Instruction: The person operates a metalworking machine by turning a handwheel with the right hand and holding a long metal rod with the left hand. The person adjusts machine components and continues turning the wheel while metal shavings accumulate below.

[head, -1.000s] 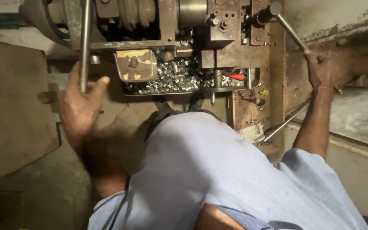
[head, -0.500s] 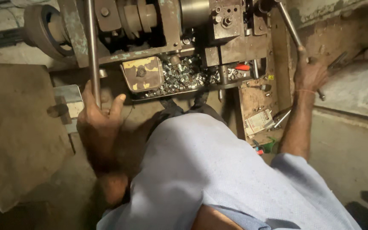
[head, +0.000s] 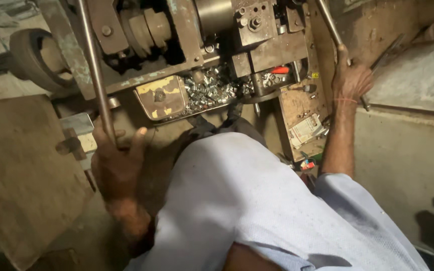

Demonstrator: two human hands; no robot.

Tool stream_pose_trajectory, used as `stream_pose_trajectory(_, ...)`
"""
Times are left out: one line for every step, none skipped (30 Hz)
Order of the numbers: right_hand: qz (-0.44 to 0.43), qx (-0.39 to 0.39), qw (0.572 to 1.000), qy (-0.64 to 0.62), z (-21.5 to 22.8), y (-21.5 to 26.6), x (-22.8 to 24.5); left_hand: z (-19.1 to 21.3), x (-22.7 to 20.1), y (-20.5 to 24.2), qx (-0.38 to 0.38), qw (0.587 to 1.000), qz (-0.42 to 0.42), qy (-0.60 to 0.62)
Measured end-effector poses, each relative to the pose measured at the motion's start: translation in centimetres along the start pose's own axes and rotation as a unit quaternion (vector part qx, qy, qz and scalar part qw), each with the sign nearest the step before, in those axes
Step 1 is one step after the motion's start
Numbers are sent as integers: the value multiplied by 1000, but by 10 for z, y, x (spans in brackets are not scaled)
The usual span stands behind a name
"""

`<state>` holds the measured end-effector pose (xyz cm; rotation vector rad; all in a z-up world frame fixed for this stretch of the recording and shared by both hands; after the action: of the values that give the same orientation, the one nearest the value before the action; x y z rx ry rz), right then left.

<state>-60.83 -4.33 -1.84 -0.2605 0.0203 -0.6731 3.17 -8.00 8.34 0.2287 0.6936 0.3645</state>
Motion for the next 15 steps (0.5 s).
stream_pose_trajectory(0,4,1000,-2,-3,0,-1,0,1,-2,0,1000,1,3)
stream_pose_trajectory(0,8,1000,-4,-5,-1,-3,0,0,-2,0,1000,2,6)
stream_pose_trajectory(-2,12,1000,-5,-8,0,-7,1,0,-2,2,1000,3,9)
stream_pose_trajectory(1,8,1000,-6,-12,-1,-9,0,0,-4,7,1000,6,12)
stream_pose_trajectory(4,5,1000,-8,-17,-5,-10,0,0,-4,12,1000,10,15)
stream_pose_trajectory(7,2,1000,-9,-19,-4,-12,0,1,-5,18,1000,14,18)
stream_pose_trajectory(31,-25,999,6,-16,0,-11,2,-1,-4,9,1000,4,5)
stream_pose_trajectory(56,-52,997,20,-14,4,-8,4,-2,-4,0,1000,-5,-9)
stream_pose_trajectory(82,-78,993,35,-11,7,-4,4,-4,-3,-10,1000,-13,-21)
stream_pose_trajectory(77,-68,994,23,-12,8,-3,4,-2,-4,1,1000,9,-18)
stream_pose_trajectory(73,-58,996,11,-14,7,-2,6,0,-5,12,999,33,-14)
stream_pose_trajectory(69,-47,996,-2,-14,6,-2,6,2,-5,22,998,56,-11)
stream_pose_trajectory(52,-25,998,2,-17,4,-2,7,-1,-5,20,998,53,-1)
stream_pose_trajectory(34,-3,999,5,-20,3,-2,7,-4,-5,17,999,50,9)
stream_pose_trajectory(19,20,1000,9,-20,1,-1,7,-6,-4,15,999,48,19)
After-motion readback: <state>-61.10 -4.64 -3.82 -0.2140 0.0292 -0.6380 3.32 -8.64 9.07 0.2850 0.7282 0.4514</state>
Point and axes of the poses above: each hand's wrist, its own y-axis away from the middle knuckle, its own z-axis out of the back of the hand, x = y × z, the point moved 6 cm from there along -y, towards the middle knuckle, and after that the axes turned 9 degrees about z, right-handed, at the moved point
